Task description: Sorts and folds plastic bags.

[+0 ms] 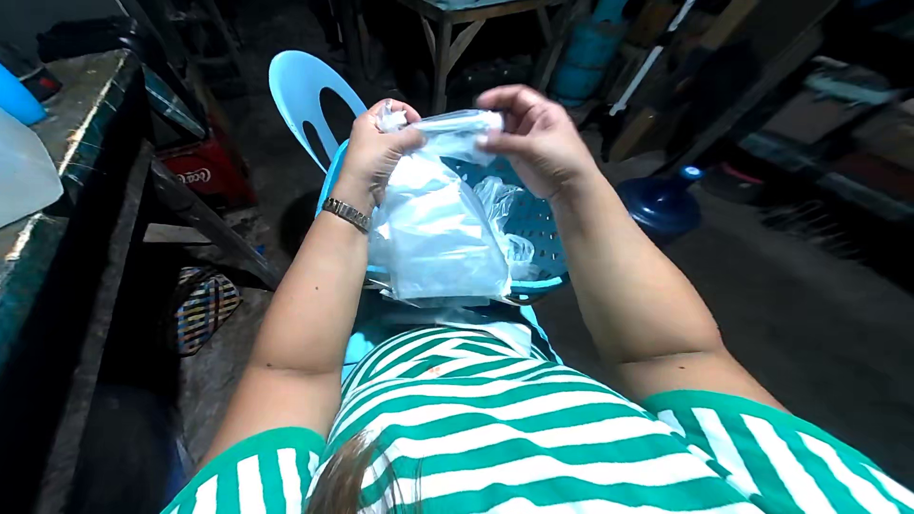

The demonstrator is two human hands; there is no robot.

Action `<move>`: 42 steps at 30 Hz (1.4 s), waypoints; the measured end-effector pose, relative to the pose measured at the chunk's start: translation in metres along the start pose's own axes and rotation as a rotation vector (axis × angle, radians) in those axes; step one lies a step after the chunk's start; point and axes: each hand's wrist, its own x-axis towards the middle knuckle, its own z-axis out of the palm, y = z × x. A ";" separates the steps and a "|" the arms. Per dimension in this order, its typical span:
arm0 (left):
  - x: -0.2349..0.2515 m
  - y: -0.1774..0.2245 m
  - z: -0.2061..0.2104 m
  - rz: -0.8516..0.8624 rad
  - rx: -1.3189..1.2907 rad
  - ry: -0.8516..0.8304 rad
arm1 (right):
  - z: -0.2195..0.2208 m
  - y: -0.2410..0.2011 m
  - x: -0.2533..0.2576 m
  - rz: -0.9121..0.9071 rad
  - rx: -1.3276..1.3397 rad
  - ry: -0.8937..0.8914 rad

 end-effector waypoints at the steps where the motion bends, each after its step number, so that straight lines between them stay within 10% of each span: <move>1: 0.000 0.001 0.000 -0.017 -0.010 0.011 | -0.003 0.001 0.002 -0.062 0.013 0.079; 8: 0.002 -0.003 -0.003 0.023 -0.105 0.129 | -0.022 0.011 0.004 0.084 -0.142 0.403; 14: -0.006 0.007 -0.002 0.028 -0.277 -0.123 | -0.007 0.002 0.004 0.412 -0.871 -0.026; 17: -0.008 0.003 -0.005 0.128 -0.201 -0.301 | -0.007 0.005 0.004 0.167 -0.583 0.186; 20: -0.006 -0.001 -0.008 0.172 -0.223 -0.444 | -0.002 0.004 0.003 0.122 -0.112 -0.015; 32: -0.006 0.002 0.008 0.067 -0.024 -0.074 | 0.003 0.011 0.001 0.009 -0.172 0.068; 42: -0.012 -0.001 0.001 0.136 -0.281 -0.486 | 0.005 -0.002 -0.002 0.087 0.343 0.180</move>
